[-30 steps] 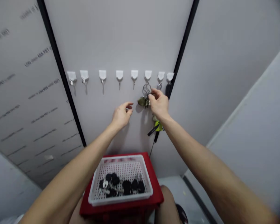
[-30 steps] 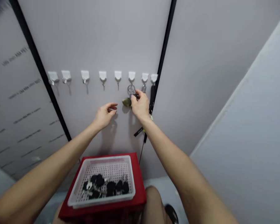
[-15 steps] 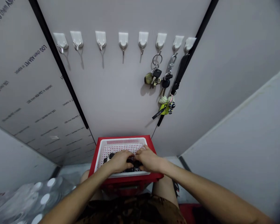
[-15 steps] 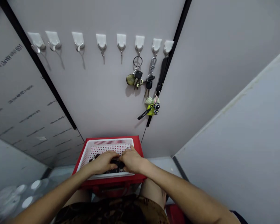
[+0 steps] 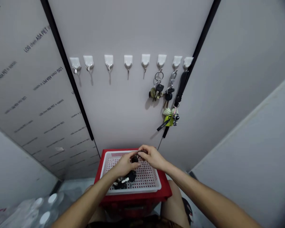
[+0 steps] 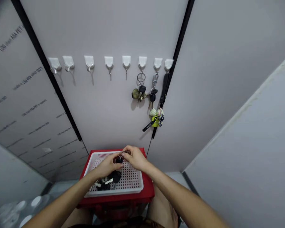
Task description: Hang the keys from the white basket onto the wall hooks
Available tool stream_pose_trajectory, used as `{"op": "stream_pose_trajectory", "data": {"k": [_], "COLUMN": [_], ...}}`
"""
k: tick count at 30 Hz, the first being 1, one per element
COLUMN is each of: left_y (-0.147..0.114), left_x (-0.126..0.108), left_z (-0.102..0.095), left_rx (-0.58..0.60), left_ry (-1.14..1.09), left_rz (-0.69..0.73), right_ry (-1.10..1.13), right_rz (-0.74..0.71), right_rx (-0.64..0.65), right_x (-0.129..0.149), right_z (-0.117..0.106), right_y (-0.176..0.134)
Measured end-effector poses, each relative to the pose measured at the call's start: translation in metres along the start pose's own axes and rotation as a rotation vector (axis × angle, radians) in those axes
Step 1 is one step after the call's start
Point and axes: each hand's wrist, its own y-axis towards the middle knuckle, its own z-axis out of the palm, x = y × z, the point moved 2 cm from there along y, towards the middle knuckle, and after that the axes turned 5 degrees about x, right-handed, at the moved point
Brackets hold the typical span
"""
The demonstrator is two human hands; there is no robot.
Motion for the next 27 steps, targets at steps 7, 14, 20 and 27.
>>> {"op": "stream_pose_trajectory", "data": {"k": [7,14,20,27], "left_y": [0.012,0.028,0.044,0.073], "left_x": [-0.018,-0.065,-0.132,-0.191], "left_z": [-0.013,-0.037,-0.06,-0.086], "left_rx": [-0.219,-0.235,-0.334,-0.342], "left_ry": [-0.287,-0.249,-0.321,-0.456], "left_rz": [-0.056,-0.004,0.165,0.265], "right_ry": [0.24,0.103,0.393,0.515], "right_rz": [-0.046,-0.088,-0.264,-0.383], "right_rx": [-0.161,-0.365,-0.423,-0.577], "right_x": [0.027,0.062,0.115,0.179], "right_z": [-0.01,-0.041,-0.083,-0.123], "right_y": [0.009,0.024,0.042,0.065]}}
